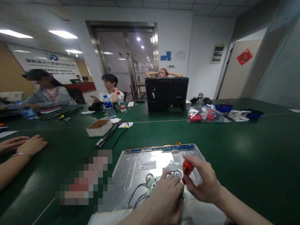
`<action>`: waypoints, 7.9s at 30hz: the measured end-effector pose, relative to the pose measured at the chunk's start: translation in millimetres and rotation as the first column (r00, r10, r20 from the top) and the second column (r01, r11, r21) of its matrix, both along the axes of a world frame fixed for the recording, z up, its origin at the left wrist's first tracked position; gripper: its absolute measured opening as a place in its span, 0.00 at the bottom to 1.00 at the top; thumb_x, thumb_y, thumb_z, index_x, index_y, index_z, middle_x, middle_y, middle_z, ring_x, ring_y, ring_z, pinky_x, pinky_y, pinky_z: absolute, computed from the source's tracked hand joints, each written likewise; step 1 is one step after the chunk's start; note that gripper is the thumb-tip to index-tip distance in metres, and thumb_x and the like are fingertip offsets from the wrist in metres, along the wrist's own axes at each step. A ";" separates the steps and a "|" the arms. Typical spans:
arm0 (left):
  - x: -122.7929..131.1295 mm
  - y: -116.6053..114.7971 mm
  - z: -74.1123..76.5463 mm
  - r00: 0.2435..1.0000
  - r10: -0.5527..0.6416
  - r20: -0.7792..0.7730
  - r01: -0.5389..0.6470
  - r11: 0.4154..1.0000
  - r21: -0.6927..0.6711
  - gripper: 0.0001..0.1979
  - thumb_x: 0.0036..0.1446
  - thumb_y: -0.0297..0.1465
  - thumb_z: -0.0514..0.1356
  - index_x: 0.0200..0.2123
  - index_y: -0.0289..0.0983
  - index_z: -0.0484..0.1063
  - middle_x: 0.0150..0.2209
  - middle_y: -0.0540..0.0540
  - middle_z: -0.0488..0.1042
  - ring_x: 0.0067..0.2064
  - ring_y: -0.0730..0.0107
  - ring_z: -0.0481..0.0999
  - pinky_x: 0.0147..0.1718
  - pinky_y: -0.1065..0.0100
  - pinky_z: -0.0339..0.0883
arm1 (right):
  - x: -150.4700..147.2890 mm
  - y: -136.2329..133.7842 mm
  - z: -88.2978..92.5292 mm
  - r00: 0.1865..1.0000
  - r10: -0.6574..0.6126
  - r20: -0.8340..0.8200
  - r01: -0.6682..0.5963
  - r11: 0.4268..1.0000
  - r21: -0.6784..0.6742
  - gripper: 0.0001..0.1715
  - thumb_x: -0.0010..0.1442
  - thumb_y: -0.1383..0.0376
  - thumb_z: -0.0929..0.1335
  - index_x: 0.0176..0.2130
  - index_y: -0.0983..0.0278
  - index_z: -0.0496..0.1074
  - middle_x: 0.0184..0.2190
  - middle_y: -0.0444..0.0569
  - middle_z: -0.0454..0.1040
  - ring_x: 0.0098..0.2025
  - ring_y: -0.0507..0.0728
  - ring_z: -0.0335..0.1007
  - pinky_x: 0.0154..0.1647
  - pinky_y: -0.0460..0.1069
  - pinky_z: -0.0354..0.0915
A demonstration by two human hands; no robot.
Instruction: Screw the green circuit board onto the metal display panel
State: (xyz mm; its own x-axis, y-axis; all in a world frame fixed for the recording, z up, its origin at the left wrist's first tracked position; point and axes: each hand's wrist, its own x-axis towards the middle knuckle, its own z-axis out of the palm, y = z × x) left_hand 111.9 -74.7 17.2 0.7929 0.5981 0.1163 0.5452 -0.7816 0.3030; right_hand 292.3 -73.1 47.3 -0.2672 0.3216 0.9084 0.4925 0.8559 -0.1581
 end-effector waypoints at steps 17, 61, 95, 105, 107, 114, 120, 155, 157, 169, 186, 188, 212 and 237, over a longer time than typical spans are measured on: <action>0.1 0.2 -2.5 1.000 -0.002 0.012 0.001 1.000 0.023 0.08 0.56 0.29 0.58 0.39 0.36 0.73 0.44 0.40 0.79 0.47 0.54 0.76 0.61 0.50 0.59 | 1.2 1.7 -1.5 1.000 -0.029 0.008 0.028 0.999 0.031 0.30 0.65 0.73 0.66 0.64 0.62 0.65 0.32 0.47 0.76 0.30 0.55 0.75 0.28 0.46 0.74; -0.8 -0.1 -2.2 0.999 -0.004 0.032 0.004 1.000 0.003 0.07 0.55 0.29 0.59 0.39 0.38 0.72 0.43 0.42 0.78 0.46 0.55 0.76 0.60 0.50 0.59 | 2.8 0.5 -2.0 0.997 0.076 0.006 -0.076 0.997 -0.017 0.31 0.62 0.72 0.64 0.63 0.63 0.62 0.31 0.47 0.78 0.30 0.57 0.76 0.28 0.49 0.74; -0.7 1.3 -4.8 0.999 -0.017 0.042 0.017 1.000 -0.009 0.11 0.55 0.29 0.58 0.42 0.35 0.76 0.43 0.41 0.78 0.46 0.55 0.76 0.61 0.50 0.58 | 1.6 -0.2 -1.9 0.998 0.059 -0.038 -0.060 0.998 -0.032 0.31 0.60 0.74 0.63 0.62 0.65 0.61 0.32 0.46 0.77 0.28 0.55 0.76 0.28 0.47 0.73; -0.5 -0.5 -7.2 0.996 0.015 0.089 -0.020 0.998 0.056 0.06 0.55 0.29 0.60 0.37 0.36 0.73 0.41 0.42 0.79 0.45 0.55 0.76 0.59 0.52 0.60 | 3.2 2.5 -2.1 1.000 -0.023 0.005 0.023 0.999 0.039 0.18 0.70 0.63 0.67 0.58 0.64 0.66 0.32 0.48 0.75 0.31 0.56 0.75 0.29 0.48 0.74; -0.1 -0.5 -6.7 0.996 0.009 0.088 -0.013 0.999 0.048 0.07 0.54 0.29 0.60 0.38 0.36 0.73 0.41 0.42 0.79 0.46 0.55 0.77 0.60 0.52 0.60 | 2.9 2.9 -2.3 0.999 -0.036 0.011 0.035 0.998 0.050 0.18 0.70 0.64 0.67 0.58 0.64 0.68 0.32 0.48 0.75 0.30 0.55 0.74 0.28 0.47 0.73; 1.1 -0.2 0.7 1.000 0.005 0.026 -0.004 1.000 -0.028 0.12 0.55 0.28 0.59 0.43 0.35 0.76 0.46 0.40 0.79 0.48 0.53 0.76 0.61 0.49 0.59 | 1.1 -0.3 -2.2 0.999 0.025 -0.027 -0.025 1.000 0.011 0.29 0.62 0.74 0.64 0.62 0.66 0.63 0.32 0.47 0.77 0.29 0.55 0.75 0.29 0.47 0.73; 0.5 -0.4 -1.0 1.000 -0.002 0.018 0.003 1.000 -0.008 0.11 0.56 0.29 0.59 0.42 0.36 0.76 0.44 0.41 0.79 0.47 0.54 0.76 0.61 0.49 0.60 | 3.3 0.4 -1.5 0.998 0.063 -0.024 -0.063 0.998 -0.020 0.28 0.60 0.74 0.64 0.59 0.64 0.63 0.34 0.49 0.78 0.33 0.57 0.78 0.32 0.49 0.76; 0.6 -2.4 -3.5 0.999 0.006 0.037 -0.007 0.999 0.034 0.08 0.57 0.28 0.58 0.41 0.36 0.73 0.43 0.41 0.79 0.46 0.55 0.76 0.62 0.50 0.58 | 3.8 0.6 -0.1 1.000 0.012 0.007 -0.012 1.000 -0.009 0.29 0.63 0.70 0.66 0.62 0.64 0.63 0.32 0.48 0.79 0.30 0.57 0.78 0.29 0.49 0.75; 0.5 -2.9 -3.6 0.999 0.010 0.044 -0.011 0.999 0.035 0.08 0.57 0.28 0.58 0.41 0.35 0.73 0.44 0.41 0.79 0.47 0.55 0.76 0.62 0.51 0.57 | 3.0 2.7 -1.4 1.000 0.010 0.021 -0.010 1.000 0.013 0.29 0.65 0.69 0.66 0.64 0.63 0.63 0.30 0.46 0.77 0.28 0.56 0.75 0.28 0.48 0.73; 0.3 1.0 -1.7 1.000 -0.009 0.014 0.009 1.000 0.005 0.09 0.56 0.28 0.59 0.40 0.36 0.75 0.42 0.41 0.78 0.46 0.55 0.76 0.61 0.51 0.59 | 1.9 -2.7 -0.6 1.000 0.021 0.019 -0.020 0.998 -0.053 0.36 0.59 0.74 0.62 0.66 0.64 0.58 0.31 0.46 0.78 0.27 0.56 0.75 0.28 0.48 0.73; 0.4 0.8 -2.0 0.999 -0.013 0.029 0.013 1.000 0.003 0.10 0.56 0.28 0.58 0.41 0.36 0.74 0.43 0.41 0.78 0.47 0.55 0.76 0.61 0.50 0.59 | 1.9 -2.6 -1.5 1.000 -0.016 0.017 0.017 0.999 -0.038 0.36 0.60 0.72 0.63 0.66 0.66 0.60 0.33 0.48 0.78 0.29 0.56 0.78 0.30 0.48 0.75; 0.3 0.6 -1.6 0.999 -0.017 0.033 0.016 1.000 0.012 0.08 0.56 0.28 0.58 0.39 0.36 0.74 0.42 0.41 0.78 0.45 0.55 0.76 0.60 0.50 0.60 | 3.6 -3.5 -1.6 1.000 -0.006 0.019 0.007 0.999 -0.041 0.34 0.60 0.71 0.63 0.64 0.66 0.61 0.33 0.48 0.78 0.29 0.56 0.77 0.29 0.49 0.75; 1.3 -1.9 1.9 1.000 0.018 0.014 -0.018 1.000 -0.024 0.11 0.59 0.28 0.58 0.44 0.35 0.75 0.46 0.40 0.79 0.49 0.54 0.76 0.63 0.49 0.57 | 0.3 -0.7 1.4 1.000 0.011 0.019 -0.011 1.000 -0.004 0.27 0.64 0.73 0.64 0.61 0.65 0.63 0.31 0.47 0.79 0.27 0.55 0.76 0.27 0.47 0.74; 3.5 7.0 -19.0 1.000 0.015 0.009 -0.015 0.995 0.096 0.04 0.61 0.29 0.65 0.39 0.36 0.75 0.41 0.44 0.81 0.45 0.57 0.79 0.58 0.53 0.63 | 3.8 -2.2 -5.3 0.999 -0.028 0.034 0.030 0.998 -0.061 0.35 0.61 0.72 0.63 0.66 0.65 0.56 0.31 0.46 0.78 0.25 0.55 0.78 0.26 0.48 0.75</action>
